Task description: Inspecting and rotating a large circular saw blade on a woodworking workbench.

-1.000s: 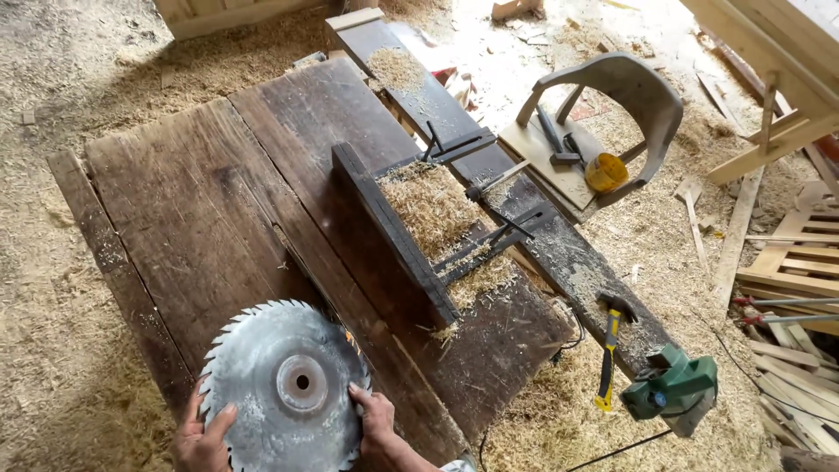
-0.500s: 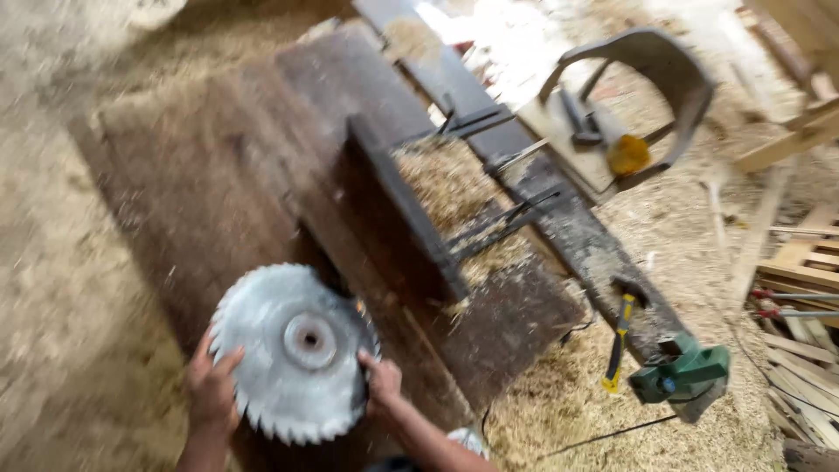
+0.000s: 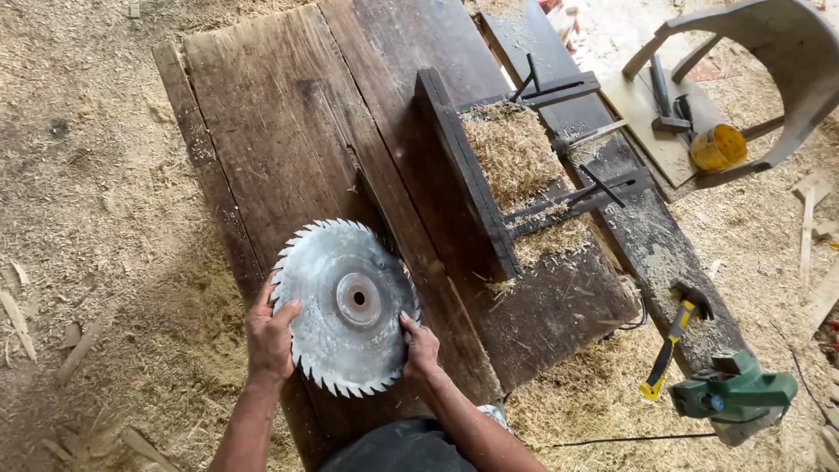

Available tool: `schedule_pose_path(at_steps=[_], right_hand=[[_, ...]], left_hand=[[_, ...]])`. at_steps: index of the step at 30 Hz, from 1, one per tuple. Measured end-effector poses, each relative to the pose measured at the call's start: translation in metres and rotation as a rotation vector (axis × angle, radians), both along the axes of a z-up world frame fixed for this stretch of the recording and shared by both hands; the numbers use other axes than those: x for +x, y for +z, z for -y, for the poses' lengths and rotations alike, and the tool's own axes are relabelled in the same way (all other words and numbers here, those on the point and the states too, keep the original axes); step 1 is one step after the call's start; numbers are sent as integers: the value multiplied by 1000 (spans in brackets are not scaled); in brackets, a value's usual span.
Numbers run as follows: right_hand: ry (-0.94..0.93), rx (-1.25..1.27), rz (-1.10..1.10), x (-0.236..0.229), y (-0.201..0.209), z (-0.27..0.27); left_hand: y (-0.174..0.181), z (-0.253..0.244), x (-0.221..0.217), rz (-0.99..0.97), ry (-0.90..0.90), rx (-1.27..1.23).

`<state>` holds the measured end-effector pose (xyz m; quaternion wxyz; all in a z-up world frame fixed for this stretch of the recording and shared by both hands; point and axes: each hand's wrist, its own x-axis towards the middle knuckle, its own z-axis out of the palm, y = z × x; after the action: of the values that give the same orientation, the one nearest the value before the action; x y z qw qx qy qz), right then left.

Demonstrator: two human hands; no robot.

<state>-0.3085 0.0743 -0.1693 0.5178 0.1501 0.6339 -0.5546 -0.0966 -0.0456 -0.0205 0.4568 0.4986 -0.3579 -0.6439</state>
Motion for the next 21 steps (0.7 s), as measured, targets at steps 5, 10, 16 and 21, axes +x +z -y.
schedule_pose_path(at_steps=[5,10,16,21], right_hand=[[-31,27,-29,-1,-10,1],[-18,26,-25,-2,-6,0],[-6,50,-25,-2,-1,2],[-32,38,33,-3,15,4]], left_hand=[[3,14,-4,-11,-31,8],[12,3,-7,-3,-23,20],[14,5,-8,43,-20,25],[-4,5,-3,10,-67,-57]])
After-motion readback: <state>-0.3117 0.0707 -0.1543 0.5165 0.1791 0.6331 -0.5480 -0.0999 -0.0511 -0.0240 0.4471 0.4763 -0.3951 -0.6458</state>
